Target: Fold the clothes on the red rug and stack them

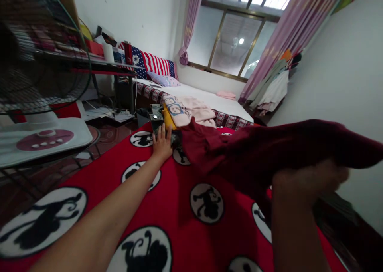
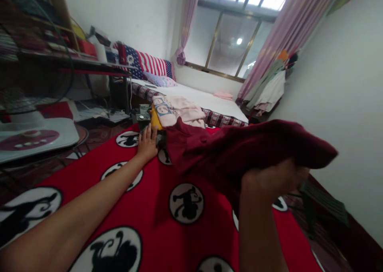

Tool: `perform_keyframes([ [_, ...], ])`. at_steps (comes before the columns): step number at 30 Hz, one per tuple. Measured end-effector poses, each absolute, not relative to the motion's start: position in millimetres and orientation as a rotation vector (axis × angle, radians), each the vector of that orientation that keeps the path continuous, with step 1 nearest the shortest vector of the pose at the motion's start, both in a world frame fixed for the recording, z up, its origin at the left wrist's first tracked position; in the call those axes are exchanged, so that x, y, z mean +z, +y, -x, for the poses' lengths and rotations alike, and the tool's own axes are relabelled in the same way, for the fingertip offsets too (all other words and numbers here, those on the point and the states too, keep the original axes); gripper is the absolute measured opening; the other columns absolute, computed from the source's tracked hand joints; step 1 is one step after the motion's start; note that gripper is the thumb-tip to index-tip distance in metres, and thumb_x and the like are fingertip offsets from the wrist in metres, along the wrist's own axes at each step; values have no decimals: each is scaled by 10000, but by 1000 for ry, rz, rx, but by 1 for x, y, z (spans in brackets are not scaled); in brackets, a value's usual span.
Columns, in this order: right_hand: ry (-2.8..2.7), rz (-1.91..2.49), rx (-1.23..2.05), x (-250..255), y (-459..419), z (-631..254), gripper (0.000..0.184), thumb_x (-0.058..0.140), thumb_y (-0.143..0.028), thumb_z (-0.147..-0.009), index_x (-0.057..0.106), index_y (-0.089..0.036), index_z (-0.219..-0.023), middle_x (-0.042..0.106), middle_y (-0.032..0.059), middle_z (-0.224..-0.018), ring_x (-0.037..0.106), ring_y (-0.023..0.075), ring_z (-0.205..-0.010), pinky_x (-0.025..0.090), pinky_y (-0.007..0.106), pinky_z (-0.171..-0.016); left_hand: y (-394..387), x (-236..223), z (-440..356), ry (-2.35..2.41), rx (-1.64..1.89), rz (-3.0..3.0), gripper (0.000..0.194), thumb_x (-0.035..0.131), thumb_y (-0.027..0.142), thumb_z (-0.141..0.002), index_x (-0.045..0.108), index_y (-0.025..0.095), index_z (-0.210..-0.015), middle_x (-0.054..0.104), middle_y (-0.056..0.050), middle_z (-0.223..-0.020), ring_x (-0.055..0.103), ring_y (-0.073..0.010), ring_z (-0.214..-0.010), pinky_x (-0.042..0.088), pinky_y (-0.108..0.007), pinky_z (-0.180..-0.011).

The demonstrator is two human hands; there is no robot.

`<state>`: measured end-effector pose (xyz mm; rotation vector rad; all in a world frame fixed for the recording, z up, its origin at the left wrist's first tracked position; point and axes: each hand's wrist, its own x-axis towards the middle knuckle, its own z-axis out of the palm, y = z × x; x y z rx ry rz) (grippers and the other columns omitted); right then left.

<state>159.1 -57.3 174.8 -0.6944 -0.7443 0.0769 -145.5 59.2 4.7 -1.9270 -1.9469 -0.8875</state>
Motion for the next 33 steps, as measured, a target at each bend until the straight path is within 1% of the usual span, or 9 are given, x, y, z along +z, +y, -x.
perform_keyframes([
  [2,-866,687,-44,169,-68,-154,256,529,-199,-736,560,-277,-978,638,20,-1108,618,223,-1073,502,448,-974,49,0,142,-1964,-844,1957,775,502,207,-831,205,120,-1542,157,-164,-1609,74,-358,-1481,248,-528,-1136],
  [5,-1120,915,-5,139,-66,-145,396,529,-151,-693,598,-210,-1079,662,45,-1098,627,206,-1005,492,419,-945,31,-3,135,-2006,-805,1984,723,479,229,-855,254,80,-1525,156,-163,-1609,56,-387,-1475,308,-494,-1116],
  [7,-1279,1142,56,108,-59,-143,343,525,-187,-719,649,-181,-1038,685,66,-1043,623,217,-982,473,420,-941,19,-3,129,-2060,-768,1977,719,464,245,-866,244,60,-1524,141,-167,-1611,112,-403,-1463,335,-506,-1096],
  [9,-1439,1332,152,76,-52,-143,248,561,-243,-730,694,-195,-933,710,69,-957,628,234,-941,461,434,-940,7,-2,123,-2109,-714,1981,720,454,256,-872,234,38,-1522,115,-183,-1611,243,-406,-1424,348,-519,-1081],
  [11,-1540,1442,279,50,-47,-145,167,639,-274,-693,714,-226,-833,726,53,-890,639,241,-893,466,434,-924,-2,-1,117,-2142,-664,1991,717,444,276,-880,238,7,-1512,121,-209,-1603,371,-397,-1357,345,-520,-1080],
  [14,-1583,1476,343,29,-47,-149,112,682,-308,-678,731,-258,-766,739,29,-856,655,237,-868,470,420,-913,-11,-1,113,-2157,-609,2004,688,437,307,-888,309,-25,-1476,196,-232,-1580,413,-389,-1328,324,-506,-1096],
  [17,-1585,1421,327,25,-50,-153,152,651,-356,-713,747,-257,-778,748,27,-849,665,234,-859,474,407,-901,-11,-2,112,-2162,-585,2004,641,433,314,-887,385,-2,-1443,231,-230,-1570,406,-381,-1339,321,-502,-1093],
  [23,-1409,1254,489,30,-56,-163,264,629,-400,-694,756,-192,-797,754,66,-842,666,246,-850,481,387,-860,-4,-6,117,-2126,-592,2010,622,430,330,-881,420,16,-1418,263,-241,-1556,439,-378,-1312,349,-498,-1062],
  [33,-1321,1185,599,29,-56,-169,246,644,-377,-683,765,-187,-783,758,65,-862,659,247,-888,461,393,-899,-1,-3,121,-2134,-562,2045,629,433,351,-884,421,7,-1411,266,-243,-1554,431,-369,-1324,357,-465,-1064],
])
